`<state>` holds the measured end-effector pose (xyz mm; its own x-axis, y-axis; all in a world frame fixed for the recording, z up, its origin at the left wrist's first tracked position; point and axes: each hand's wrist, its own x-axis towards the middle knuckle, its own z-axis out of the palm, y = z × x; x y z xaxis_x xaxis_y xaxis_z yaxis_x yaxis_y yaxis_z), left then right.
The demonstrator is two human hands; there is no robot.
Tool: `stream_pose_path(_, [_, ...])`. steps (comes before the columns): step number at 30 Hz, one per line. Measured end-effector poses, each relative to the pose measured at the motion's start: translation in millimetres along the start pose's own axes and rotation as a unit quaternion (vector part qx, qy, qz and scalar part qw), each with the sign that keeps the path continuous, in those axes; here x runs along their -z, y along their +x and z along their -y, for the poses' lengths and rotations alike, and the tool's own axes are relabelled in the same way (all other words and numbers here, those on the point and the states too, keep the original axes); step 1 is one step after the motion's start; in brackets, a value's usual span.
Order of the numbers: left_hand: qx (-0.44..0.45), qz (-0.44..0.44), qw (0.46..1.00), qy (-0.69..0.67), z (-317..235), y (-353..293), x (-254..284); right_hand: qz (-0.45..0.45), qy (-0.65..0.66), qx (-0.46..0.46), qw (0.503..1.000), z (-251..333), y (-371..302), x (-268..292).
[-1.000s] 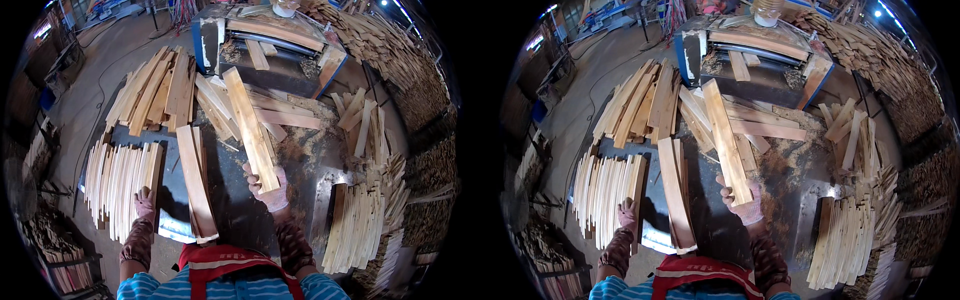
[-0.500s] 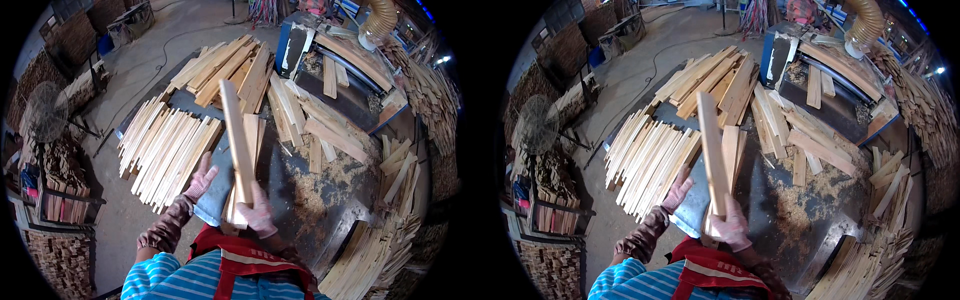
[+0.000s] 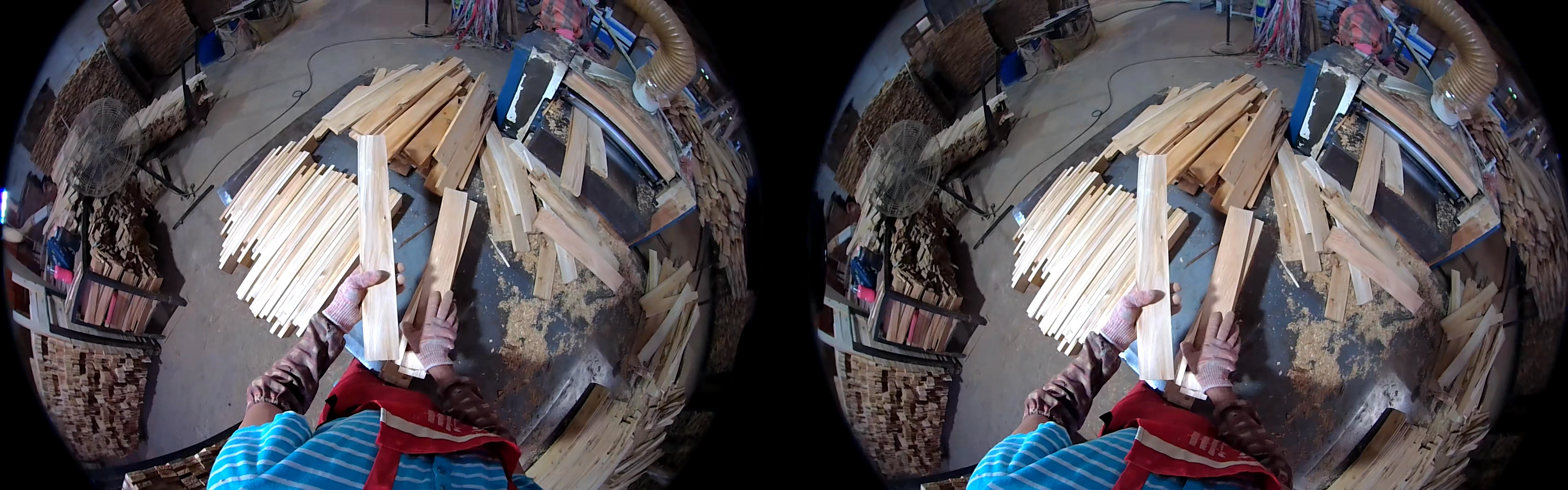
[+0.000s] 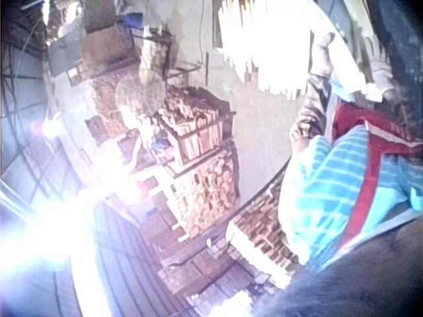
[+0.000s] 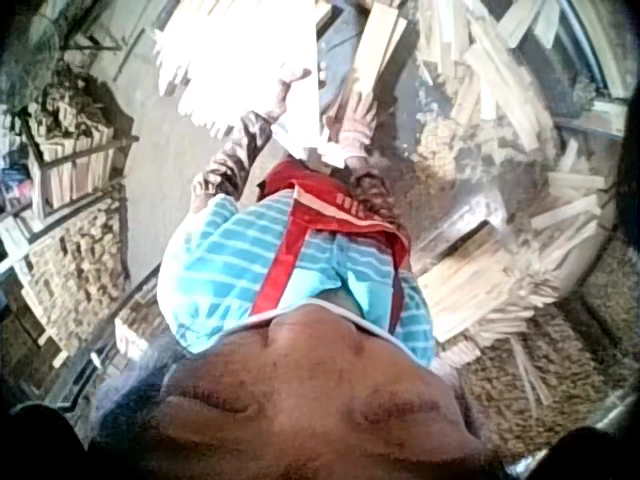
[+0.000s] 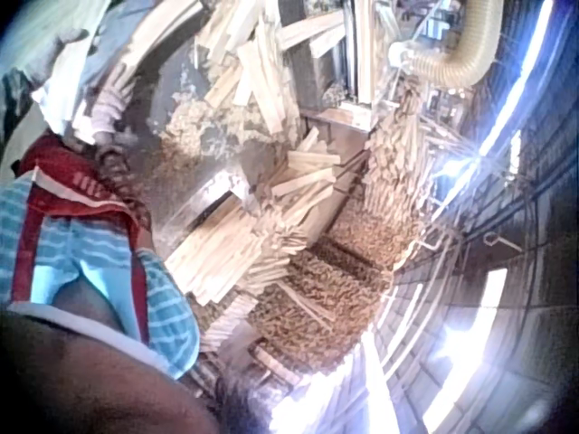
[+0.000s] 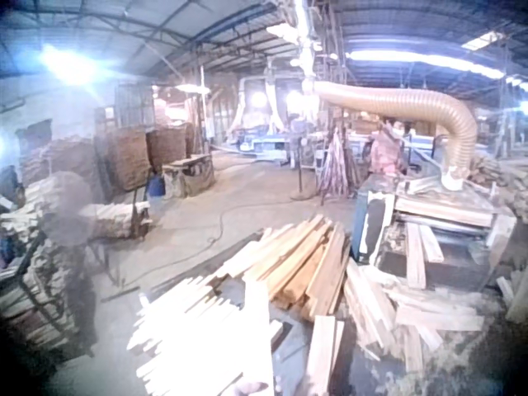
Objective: The person repeatedly picks up thin wooden planks from a pile, inspects them, and places them into a neat stack. The person also gathers a large stack of planks and carries them to a storage rack in the workshop.
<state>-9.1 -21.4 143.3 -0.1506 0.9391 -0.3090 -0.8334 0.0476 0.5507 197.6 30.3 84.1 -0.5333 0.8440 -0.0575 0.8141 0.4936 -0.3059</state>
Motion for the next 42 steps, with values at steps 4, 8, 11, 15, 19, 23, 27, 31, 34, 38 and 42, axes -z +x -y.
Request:
stream_pose_path(4, [-0.027,-0.218,0.932,0.286,14,4,63,0.015,0.056,0.013,0.998,6,-3,4])
stream_pose_path(8, [-0.202,-0.262,0.583,0.742,47,-10,122,0.015,0.086,0.003,0.996,2,-4,5])
stream_pose_path(11, [-0.183,-0.232,0.501,0.813,59,-16,135,-0.007,0.080,0.006,0.997,-3,-6,0])
stream_pose_path(15, [-0.191,-0.264,0.431,0.841,46,-14,120,-0.039,0.047,0.014,0.998,-2,-3,-3])
stream_pose_path(19, [-0.189,-0.359,0.346,0.846,30,-14,132,-0.036,0.050,0.011,0.998,5,-2,-1])
stream_pose_path(23, [-0.221,-0.205,0.488,0.819,57,1,112,-0.045,0.037,0.002,0.998,0,-5,0])
stream_pose_path(27, [-0.140,-0.144,0.694,0.691,140,38,100,-0.017,0.068,-0.020,0.997,2,-6,9])
stream_pose_path(31, [-0.090,-0.068,0.693,0.712,195,65,119,0.010,0.096,-0.088,0.991,-10,-9,14])
stream_pose_path(34, [-0.037,-0.178,0.850,0.494,208,74,109,0.037,0.157,-0.163,0.973,-36,-21,12])
stream_pose_path(38, [0.035,-0.234,0.945,0.224,197,65,29,0.091,0.340,-0.302,0.886,-102,-37,-4])
stream_pose_path(42, [0.159,-0.127,0.951,0.233,188,63,70,0.116,0.372,-0.278,0.878,-123,-40,-17])
